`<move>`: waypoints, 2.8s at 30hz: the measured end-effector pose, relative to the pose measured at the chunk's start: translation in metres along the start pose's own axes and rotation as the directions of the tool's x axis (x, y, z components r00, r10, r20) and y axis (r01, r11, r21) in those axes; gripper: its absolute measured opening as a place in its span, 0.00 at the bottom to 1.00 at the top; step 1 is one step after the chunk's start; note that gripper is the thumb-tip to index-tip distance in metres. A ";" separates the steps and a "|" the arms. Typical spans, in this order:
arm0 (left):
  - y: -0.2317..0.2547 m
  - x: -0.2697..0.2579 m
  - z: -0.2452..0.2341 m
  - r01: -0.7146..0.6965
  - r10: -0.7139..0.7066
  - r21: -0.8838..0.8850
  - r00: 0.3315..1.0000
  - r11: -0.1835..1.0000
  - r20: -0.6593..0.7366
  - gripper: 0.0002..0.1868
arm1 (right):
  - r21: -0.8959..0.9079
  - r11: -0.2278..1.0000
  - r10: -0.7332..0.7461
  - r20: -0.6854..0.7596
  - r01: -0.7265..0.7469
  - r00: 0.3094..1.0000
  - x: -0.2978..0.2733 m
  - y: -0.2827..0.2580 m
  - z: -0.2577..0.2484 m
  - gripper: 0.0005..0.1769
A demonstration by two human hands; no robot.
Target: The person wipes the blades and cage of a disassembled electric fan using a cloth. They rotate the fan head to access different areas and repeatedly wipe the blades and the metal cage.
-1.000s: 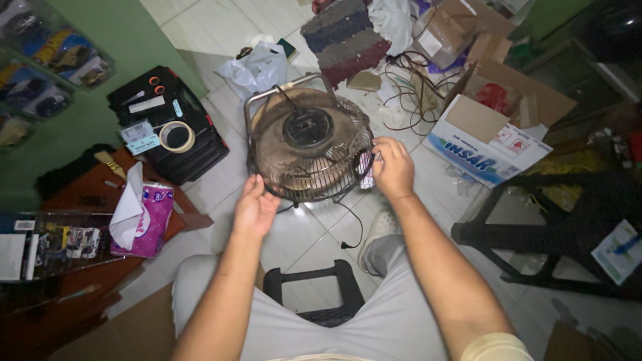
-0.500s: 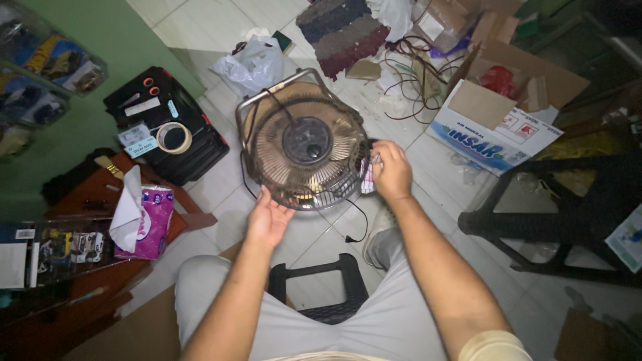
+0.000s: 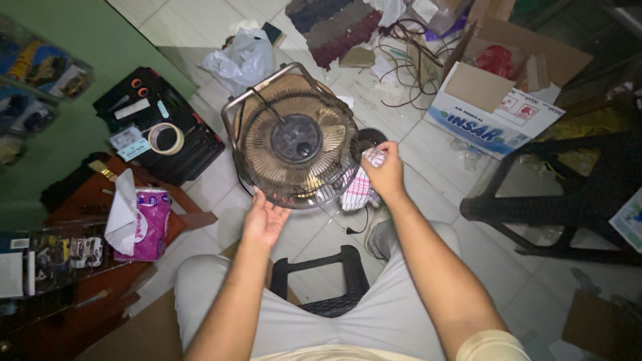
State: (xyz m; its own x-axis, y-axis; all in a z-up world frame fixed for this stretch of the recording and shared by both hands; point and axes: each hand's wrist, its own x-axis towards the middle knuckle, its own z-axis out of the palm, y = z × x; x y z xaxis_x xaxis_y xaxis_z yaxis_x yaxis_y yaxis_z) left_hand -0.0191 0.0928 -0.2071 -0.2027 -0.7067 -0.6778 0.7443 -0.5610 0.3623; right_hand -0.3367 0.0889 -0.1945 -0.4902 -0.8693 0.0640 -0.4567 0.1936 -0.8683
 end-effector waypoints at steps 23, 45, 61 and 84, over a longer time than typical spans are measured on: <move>-0.025 0.026 0.007 -0.132 0.135 -0.035 0.986 0.991 0.095 0.31 | 0.385 0.865 0.216 0.294 -0.322 0.931 0.024 0.023 0.040 0.22; -0.036 0.038 0.068 -0.200 0.210 -0.082 0.966 0.976 0.150 0.33 | 0.787 0.396 0.131 0.462 -0.474 0.877 -0.017 0.031 0.035 0.30; -0.058 0.029 0.067 -0.174 0.185 -0.109 0.978 0.979 0.097 0.33 | 0.609 0.769 0.071 0.220 -0.194 0.973 -0.040 0.069 0.045 0.27; -0.055 0.030 0.069 -0.147 0.161 -0.110 0.978 0.983 0.134 0.32 | 0.443 0.870 0.123 0.230 -0.216 0.965 -0.050 0.042 0.034 0.25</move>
State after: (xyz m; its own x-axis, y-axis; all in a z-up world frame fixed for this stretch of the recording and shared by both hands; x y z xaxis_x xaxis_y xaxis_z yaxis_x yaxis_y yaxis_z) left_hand -0.1100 0.0733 -0.2032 -0.1633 -0.8391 -0.5189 0.8317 -0.3999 0.3850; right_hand -0.3059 0.1251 -0.2507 -0.3584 -0.9201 -0.1581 0.0378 0.1549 -0.9872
